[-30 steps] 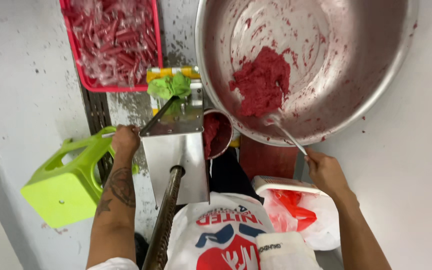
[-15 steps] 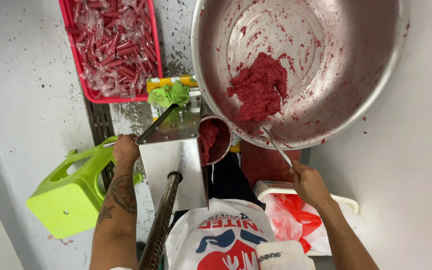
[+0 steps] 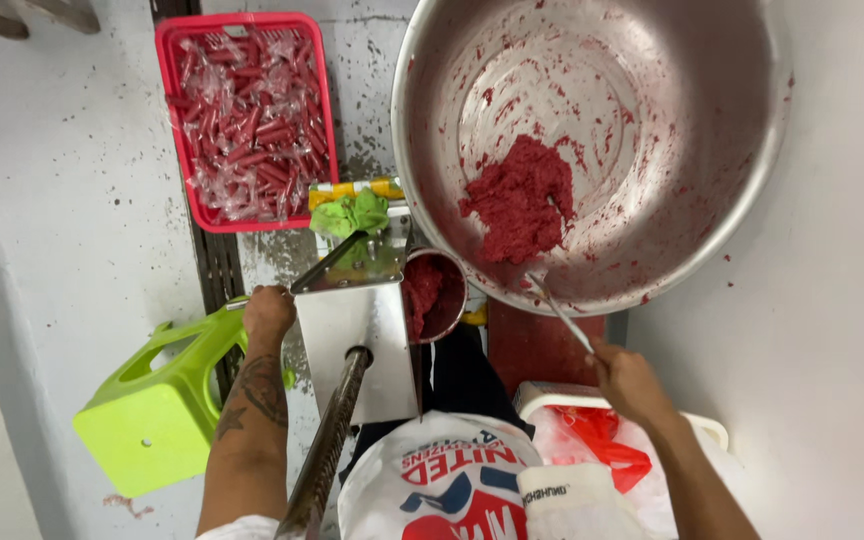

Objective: The person fills a manual sausage stuffer with red meat paste using a large spoon, then bags and ties the resulting sausages by hand.

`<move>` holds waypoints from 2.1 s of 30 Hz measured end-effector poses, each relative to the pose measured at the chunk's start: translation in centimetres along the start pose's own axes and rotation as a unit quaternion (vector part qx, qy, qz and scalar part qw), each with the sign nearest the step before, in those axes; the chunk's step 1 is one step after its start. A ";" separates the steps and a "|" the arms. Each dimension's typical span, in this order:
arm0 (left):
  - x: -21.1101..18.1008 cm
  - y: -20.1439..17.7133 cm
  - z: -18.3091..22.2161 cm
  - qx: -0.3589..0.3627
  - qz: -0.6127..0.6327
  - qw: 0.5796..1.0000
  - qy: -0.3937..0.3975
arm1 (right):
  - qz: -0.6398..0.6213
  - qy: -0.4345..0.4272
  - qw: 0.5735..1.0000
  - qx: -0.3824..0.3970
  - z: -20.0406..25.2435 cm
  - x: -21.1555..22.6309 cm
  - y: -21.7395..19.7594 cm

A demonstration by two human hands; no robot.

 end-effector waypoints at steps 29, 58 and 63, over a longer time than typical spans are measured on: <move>0.6 0.2 0.4 -0.002 0.026 0.998 -0.052 | -0.106 0.093 0.990 0.012 -3.1 -0.9 -0.2; -0.1 -0.3 2.2 0.010 0.036 0.997 -0.065 | 0.302 -0.415 0.836 0.194 -13.0 7.9 8.6; 0.6 0.1 1.4 -0.005 0.039 0.998 -0.058 | -0.298 0.215 0.833 0.413 -12.7 3.1 7.3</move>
Point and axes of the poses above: each hand's wrist, its own z-axis away from the middle knuckle, its own y-axis out of the palm, x = y × z, the point moved 8 cm from there along -z, towards the middle knuckle, and after that the axes turned 12 degrees about y, right-handed, at the moved point
